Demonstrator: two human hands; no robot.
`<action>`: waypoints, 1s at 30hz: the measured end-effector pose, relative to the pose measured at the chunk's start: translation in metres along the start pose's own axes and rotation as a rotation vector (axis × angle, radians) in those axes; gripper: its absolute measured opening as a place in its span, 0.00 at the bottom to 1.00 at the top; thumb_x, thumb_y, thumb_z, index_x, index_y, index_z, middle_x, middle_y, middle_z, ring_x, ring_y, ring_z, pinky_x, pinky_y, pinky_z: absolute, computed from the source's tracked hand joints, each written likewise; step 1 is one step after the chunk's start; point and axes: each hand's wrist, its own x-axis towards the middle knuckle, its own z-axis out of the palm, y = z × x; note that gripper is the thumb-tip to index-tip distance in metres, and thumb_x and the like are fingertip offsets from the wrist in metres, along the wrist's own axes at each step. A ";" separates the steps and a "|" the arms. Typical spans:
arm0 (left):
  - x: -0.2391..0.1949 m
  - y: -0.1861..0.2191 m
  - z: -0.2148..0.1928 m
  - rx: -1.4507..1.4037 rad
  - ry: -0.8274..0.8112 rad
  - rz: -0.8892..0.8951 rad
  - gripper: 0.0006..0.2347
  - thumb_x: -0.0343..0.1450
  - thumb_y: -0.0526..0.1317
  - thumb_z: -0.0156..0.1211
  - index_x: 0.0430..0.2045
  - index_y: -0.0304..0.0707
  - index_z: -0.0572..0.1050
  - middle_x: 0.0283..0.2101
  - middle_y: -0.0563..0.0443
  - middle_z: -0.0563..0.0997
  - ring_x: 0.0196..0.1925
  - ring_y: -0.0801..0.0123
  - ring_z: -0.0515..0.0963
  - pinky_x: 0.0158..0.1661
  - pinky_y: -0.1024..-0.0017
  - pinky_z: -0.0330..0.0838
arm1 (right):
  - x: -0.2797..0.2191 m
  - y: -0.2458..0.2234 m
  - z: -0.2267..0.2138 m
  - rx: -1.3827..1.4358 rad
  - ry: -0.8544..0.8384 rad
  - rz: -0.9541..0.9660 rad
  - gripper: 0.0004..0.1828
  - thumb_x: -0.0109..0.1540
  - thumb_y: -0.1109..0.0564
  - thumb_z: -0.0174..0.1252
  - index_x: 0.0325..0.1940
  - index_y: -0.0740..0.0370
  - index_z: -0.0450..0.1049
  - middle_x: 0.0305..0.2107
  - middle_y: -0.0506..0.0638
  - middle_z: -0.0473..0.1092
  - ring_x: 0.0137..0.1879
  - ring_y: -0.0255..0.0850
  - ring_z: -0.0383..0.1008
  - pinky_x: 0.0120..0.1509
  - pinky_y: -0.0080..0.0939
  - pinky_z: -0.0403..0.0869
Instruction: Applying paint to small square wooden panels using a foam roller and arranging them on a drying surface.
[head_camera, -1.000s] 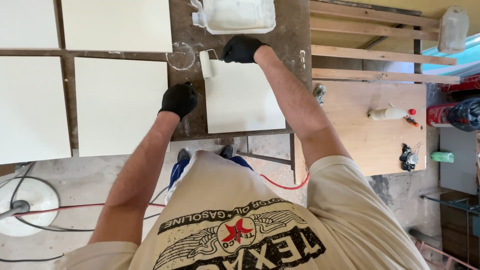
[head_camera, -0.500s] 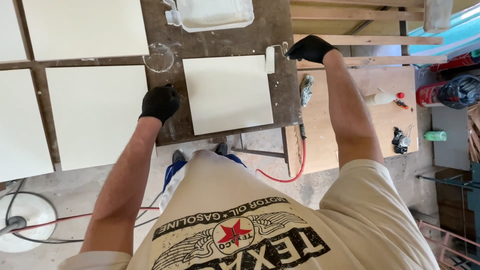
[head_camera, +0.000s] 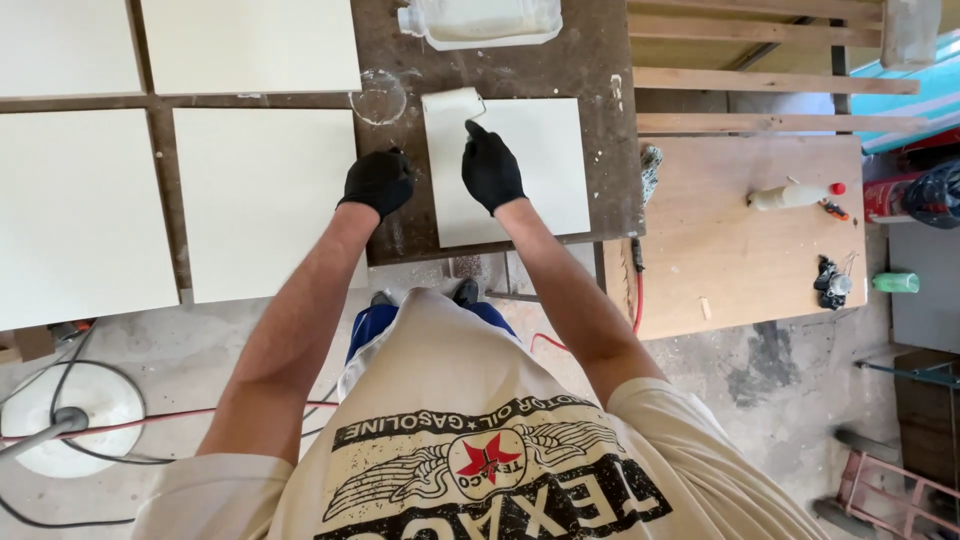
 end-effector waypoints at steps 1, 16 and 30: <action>0.006 -0.006 0.004 0.002 -0.007 0.002 0.22 0.75 0.47 0.46 0.54 0.28 0.77 0.49 0.31 0.82 0.54 0.41 0.80 0.53 0.54 0.72 | 0.011 -0.014 0.013 0.005 -0.005 0.003 0.23 0.71 0.61 0.49 0.72 0.62 0.65 0.51 0.49 0.74 0.66 0.35 0.67 0.79 0.41 0.55; 0.019 -0.021 0.012 -0.019 0.027 0.123 0.17 0.69 0.42 0.50 0.36 0.25 0.82 0.36 0.29 0.84 0.46 0.35 0.84 0.43 0.48 0.78 | -0.192 -0.145 -0.004 0.500 0.250 0.371 0.24 0.61 0.51 0.53 0.62 0.50 0.73 0.33 0.43 0.72 0.42 0.41 0.75 0.43 0.42 0.78; 0.009 -0.012 -0.003 -0.009 0.031 0.103 0.16 0.69 0.41 0.47 0.32 0.26 0.82 0.32 0.31 0.84 0.44 0.35 0.84 0.43 0.49 0.79 | -0.217 -0.124 0.011 0.743 0.147 0.528 0.31 0.63 0.53 0.60 0.71 0.45 0.68 0.38 0.45 0.77 0.44 0.41 0.80 0.53 0.36 0.77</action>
